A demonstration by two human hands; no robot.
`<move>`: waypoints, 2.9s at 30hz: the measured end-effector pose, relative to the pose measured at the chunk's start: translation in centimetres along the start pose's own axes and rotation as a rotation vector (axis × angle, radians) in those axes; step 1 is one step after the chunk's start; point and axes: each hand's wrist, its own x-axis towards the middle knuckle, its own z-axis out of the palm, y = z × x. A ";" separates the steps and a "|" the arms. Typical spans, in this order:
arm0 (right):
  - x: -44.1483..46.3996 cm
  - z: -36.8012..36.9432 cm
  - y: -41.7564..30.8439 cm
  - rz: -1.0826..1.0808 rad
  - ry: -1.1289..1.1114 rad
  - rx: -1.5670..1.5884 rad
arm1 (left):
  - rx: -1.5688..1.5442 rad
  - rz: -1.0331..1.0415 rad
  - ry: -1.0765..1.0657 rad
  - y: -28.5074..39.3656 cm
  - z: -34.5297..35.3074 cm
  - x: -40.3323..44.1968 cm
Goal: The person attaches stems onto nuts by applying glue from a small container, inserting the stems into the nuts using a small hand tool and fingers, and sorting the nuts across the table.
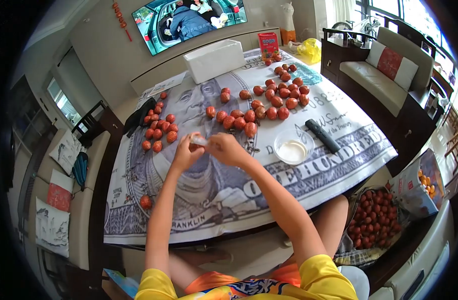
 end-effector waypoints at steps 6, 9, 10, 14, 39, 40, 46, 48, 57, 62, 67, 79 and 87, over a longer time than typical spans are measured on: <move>0.6 -0.5 -1.6 0.453 0.232 0.425 | -0.262 0.130 -0.181 3.1 1.1 -4.4; 0.5 -0.7 -1.2 0.526 0.280 0.489 | -0.222 0.170 -0.162 3.4 2.0 -4.8; 0.4 -0.7 -1.0 0.552 0.295 0.508 | -0.212 0.182 -0.155 3.4 2.3 -4.8; 0.5 -0.2 -2.1 0.536 0.311 0.636 | -0.374 0.046 -0.125 4.3 2.8 -5.1; 0.0 0.5 -1.6 0.553 0.195 0.561 | -0.764 -0.166 -0.109 3.9 3.9 -5.1; 0.0 0.4 -1.7 0.572 0.202 0.575 | -0.771 -0.169 -0.106 3.9 3.8 -5.1; 0.1 0.3 -1.7 0.522 0.177 0.583 | -0.759 -0.160 -0.112 3.9 3.8 -5.2; 0.1 0.5 -1.2 0.459 0.195 0.650 | -0.704 -0.161 -0.112 4.1 3.6 -5.3; 0.7 -0.2 -1.1 0.552 0.307 1.321 | -0.719 -0.183 -0.128 4.9 3.3 -5.3; 0.4 -1.5 -1.0 0.573 0.360 1.579 | -0.770 -0.194 -0.146 6.2 3.9 -5.8; 0.6 -1.7 -1.3 0.594 0.365 1.528 | -0.641 -0.120 -0.257 5.6 4.1 -6.1; 0.2 -0.7 -1.6 0.623 0.220 1.548 | -0.564 -0.093 -0.250 5.6 4.1 -6.0; 0.2 0.0 -2.4 0.611 0.250 1.359 | -0.700 -0.061 -0.205 6.0 4.5 -6.0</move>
